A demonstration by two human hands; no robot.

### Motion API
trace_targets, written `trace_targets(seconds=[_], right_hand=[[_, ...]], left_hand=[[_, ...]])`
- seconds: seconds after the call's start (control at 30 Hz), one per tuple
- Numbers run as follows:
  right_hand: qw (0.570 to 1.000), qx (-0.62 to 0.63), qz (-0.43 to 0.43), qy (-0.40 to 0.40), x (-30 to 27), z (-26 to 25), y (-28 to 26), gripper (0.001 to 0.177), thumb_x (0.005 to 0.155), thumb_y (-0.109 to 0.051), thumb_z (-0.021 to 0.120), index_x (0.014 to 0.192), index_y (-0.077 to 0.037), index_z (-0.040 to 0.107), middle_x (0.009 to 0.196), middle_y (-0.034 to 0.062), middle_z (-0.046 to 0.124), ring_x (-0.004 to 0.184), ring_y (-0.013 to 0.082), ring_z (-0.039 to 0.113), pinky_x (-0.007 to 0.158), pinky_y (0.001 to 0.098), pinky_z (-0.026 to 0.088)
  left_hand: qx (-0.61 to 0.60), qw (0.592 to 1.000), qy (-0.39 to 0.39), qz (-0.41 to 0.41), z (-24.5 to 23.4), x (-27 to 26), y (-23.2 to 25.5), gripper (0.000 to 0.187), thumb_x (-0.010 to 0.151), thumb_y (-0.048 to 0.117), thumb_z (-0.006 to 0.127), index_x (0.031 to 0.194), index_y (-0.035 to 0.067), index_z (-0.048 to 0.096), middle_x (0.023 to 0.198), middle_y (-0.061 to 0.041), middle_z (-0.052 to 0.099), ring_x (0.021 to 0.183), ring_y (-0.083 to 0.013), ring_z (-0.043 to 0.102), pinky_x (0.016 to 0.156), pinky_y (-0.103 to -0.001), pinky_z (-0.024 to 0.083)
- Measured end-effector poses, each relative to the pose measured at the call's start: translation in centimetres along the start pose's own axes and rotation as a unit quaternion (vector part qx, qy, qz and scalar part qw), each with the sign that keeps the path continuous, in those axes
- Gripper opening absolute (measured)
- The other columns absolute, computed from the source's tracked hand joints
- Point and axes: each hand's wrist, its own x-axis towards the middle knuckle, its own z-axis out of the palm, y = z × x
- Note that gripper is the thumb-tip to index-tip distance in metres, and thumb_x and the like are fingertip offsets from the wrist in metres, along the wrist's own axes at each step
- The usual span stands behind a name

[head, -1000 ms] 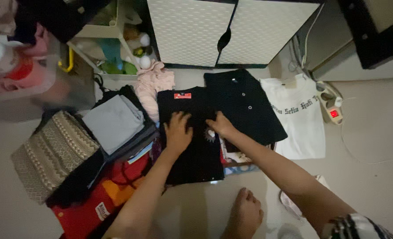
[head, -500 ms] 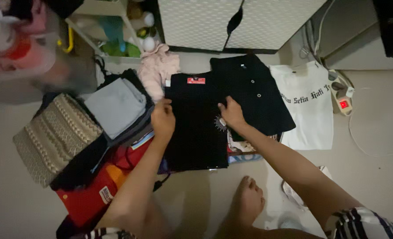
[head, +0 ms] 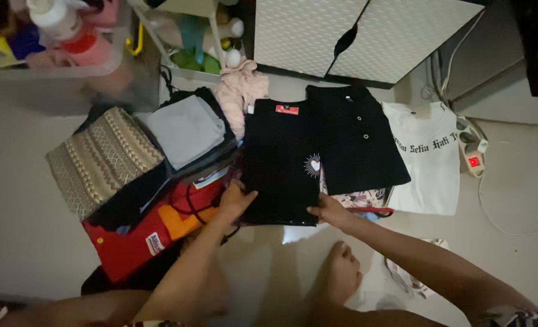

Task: The person organizes clothes by removing stacks of folded shirts from a black cabinet, placing them on the floor, and then re-stacking and arranging various shirts and a hat into organized piles on the floor before returning a stack to the cabinet.

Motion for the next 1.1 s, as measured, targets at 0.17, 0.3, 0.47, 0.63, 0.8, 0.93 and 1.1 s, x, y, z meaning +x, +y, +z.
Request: trace_targets(seconds=[0.17,0.3,0.47,0.63,0.8,0.93,1.1], right_hand=[[0.988,-0.142,0.000,0.066,1.3,-0.4,3.2,0.035,0.089,-0.020,0.072,0.115,0.002,0.061,0.092,0.0203,0.072,0.083,0.0294,0.072,0.075,0.0425,0.058],[0.943,-0.292,-0.081,0.138,3.5,0.0,6.0,0.042,0.087,-0.025,0.077,0.116,-0.001,0.060,0.096,0.0177,0.070,0.095,0.0326,0.068,0.083,0.0464,0.054],[0.954,-0.251,0.010,0.161,2.6,1.7,5.3,0.052,0.086,-0.021,0.076,0.126,0.000,0.048,0.100,0.0175,0.067,0.090,0.0308,0.071,0.079,0.0438,0.056],[0.989,-0.016,0.008,0.146,-0.2,2.6,2.4,0.046,0.081,-0.011,0.077,0.118,0.003,0.054,0.093,0.0133,0.068,0.075,0.0243,0.071,0.063,0.0372,0.061],[0.993,0.027,0.041,0.103,-1.4,1.4,0.8,0.038,0.090,-0.014,0.077,0.113,0.006,0.055,0.086,0.0148,0.059,0.063,0.0192,0.060,0.057,0.0332,0.052],[0.996,0.028,0.061,0.056,-1.0,1.0,1.7,0.025,0.087,-0.009,0.073,0.107,0.000,0.062,0.081,0.0088,0.067,0.063,0.0141,0.062,0.059,0.0281,0.053],[0.997,-0.022,0.026,0.073,-0.6,1.4,2.4,0.014,0.085,-0.010,0.075,0.090,0.001,0.067,0.069,0.0074,0.068,0.058,0.0167,0.063,0.055,0.0314,0.051]], left_hand=[[0.058,0.997,-0.046,0.015,0.7,0.6,-3.3,0.039,0.085,0.037,0.079,0.102,0.004,0.068,0.095,-0.022,0.074,0.095,-0.0386,0.072,0.084,-0.048,0.056],[0.004,0.998,0.048,0.047,3.8,0.3,-5.9,0.032,0.085,0.029,0.078,0.104,0.004,0.071,0.100,-0.021,0.074,0.096,-0.0395,0.072,0.083,-0.048,0.056],[0.014,0.995,0.063,0.072,3.4,-1.6,-5.8,0.037,0.076,0.029,0.086,0.098,0.002,0.074,0.100,-0.021,0.075,0.097,-0.0377,0.071,0.087,-0.047,0.057],[-0.030,0.998,-0.046,-0.013,0.5,-2.7,-3.8,0.049,0.078,0.036,0.089,0.104,-0.001,0.073,0.100,-0.022,0.076,0.088,-0.0314,0.073,0.077,-0.041,0.057],[-0.023,0.988,-0.136,-0.066,0.5,-1.4,-4.2,0.044,0.080,0.041,0.084,0.099,0.003,0.073,0.092,-0.017,0.075,0.077,-0.0263,0.072,0.068,-0.039,0.058],[-0.086,0.977,-0.191,-0.037,-0.9,-0.9,-5.2,0.038,0.081,0.038,0.084,0.092,0.003,0.074,0.081,-0.012,0.072,0.072,-0.0229,0.069,0.065,-0.038,0.057],[-0.058,0.975,-0.209,-0.038,-1.4,-0.9,-4.5,0.034,0.083,0.032,0.083,0.088,0.000,0.074,0.078,-0.011,0.073,0.069,-0.0209,0.071,0.063,-0.036,0.057]])
